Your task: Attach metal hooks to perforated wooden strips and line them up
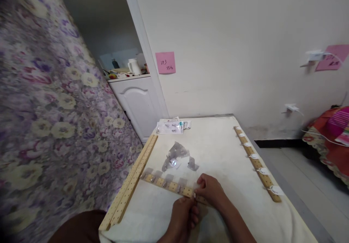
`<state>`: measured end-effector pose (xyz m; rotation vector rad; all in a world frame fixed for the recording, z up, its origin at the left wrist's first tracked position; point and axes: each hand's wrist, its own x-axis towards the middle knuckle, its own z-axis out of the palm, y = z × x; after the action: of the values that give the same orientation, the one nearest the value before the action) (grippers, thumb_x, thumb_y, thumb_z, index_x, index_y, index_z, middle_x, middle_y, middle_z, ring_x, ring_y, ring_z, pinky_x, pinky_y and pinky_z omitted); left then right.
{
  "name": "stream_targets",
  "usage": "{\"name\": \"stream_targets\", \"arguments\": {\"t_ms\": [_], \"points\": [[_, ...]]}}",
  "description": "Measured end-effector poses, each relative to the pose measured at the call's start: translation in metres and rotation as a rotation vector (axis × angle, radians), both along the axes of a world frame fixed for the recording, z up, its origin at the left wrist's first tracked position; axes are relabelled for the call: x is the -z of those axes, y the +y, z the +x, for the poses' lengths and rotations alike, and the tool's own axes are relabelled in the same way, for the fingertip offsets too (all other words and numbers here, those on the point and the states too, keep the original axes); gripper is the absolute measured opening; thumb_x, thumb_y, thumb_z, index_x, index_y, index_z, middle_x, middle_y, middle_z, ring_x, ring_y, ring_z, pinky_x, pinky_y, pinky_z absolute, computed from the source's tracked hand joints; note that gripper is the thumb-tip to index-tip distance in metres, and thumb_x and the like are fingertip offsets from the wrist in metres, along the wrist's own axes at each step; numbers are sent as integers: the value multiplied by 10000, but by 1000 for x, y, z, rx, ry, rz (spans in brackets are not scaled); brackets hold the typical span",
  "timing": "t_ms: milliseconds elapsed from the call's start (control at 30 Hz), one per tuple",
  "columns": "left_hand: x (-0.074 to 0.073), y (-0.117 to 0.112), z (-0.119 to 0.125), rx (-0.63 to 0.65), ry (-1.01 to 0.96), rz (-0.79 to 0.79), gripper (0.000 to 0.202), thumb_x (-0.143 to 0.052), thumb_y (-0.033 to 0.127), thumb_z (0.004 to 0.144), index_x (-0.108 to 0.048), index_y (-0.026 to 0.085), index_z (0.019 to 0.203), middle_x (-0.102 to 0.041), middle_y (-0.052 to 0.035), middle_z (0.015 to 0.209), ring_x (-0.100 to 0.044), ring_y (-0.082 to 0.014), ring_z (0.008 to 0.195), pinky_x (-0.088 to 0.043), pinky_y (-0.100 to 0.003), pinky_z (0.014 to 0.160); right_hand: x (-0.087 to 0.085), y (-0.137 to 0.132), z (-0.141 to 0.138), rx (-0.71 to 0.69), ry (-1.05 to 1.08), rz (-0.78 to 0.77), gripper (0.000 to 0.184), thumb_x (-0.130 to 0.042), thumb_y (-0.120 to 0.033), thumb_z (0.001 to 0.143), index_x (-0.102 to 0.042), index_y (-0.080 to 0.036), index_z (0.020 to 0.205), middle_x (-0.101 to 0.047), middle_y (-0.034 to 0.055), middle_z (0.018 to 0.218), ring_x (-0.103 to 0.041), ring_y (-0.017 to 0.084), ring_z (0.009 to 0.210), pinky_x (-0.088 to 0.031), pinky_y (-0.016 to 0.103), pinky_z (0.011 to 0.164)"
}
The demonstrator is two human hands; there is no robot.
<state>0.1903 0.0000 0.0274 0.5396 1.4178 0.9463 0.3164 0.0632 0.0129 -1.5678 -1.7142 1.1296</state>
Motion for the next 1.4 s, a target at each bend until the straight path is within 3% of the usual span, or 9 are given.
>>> {"name": "stream_targets", "arguments": {"t_ms": [267,633,833,1067,1233,1400], "points": [[2,2,-2,41,-18,-38,258,-530,379,754,-481,184,593,-535,23,395,-435,-78,258,-205,-167,288,-5,1,-2,-18,-43,-4,251,-662,-194,564,-602,-194,807,-592,-25,702,-542,140,660,-368,246,592],[-1,-1,-4,32,-40,7,236,-537,363,724,-493,171,594,-548,15,420,-460,-75,304,-257,-172,340,-2,1,-1,6,36,21,288,-679,-205,555,-614,-184,834,-609,-19,731,-540,140,655,-396,254,619],[-1,-3,-5,7,-63,14,255,-539,391,730,-490,167,617,-549,16,430,-454,-72,312,-237,-175,362,-6,6,27,41,99,126,183,-578,-288,693,-629,-164,818,-624,22,730,-570,169,701,-423,275,656],[0,-1,-7,17,-49,-4,263,-517,394,762,-499,157,648,-571,8,443,-473,-74,315,-238,-175,370,-6,14,60,91,101,163,133,-540,-268,703,-624,-166,715,-620,7,651,-541,152,642,-392,254,602],[1,2,-8,30,-53,-46,312,-525,457,751,-493,167,641,-566,13,425,-467,-78,303,-239,-182,357,-3,16,44,93,61,176,111,-527,-248,709,-607,-176,681,-604,-6,620,-538,146,630,-380,242,584],[18,6,-8,55,-38,-16,421,-567,612,633,-423,216,614,-546,27,377,-440,-95,259,-171,-192,323,-5,29,17,98,-14,190,99,-498,-204,716,-595,-196,698,-600,-13,643,-546,142,643,-380,237,598]]}}
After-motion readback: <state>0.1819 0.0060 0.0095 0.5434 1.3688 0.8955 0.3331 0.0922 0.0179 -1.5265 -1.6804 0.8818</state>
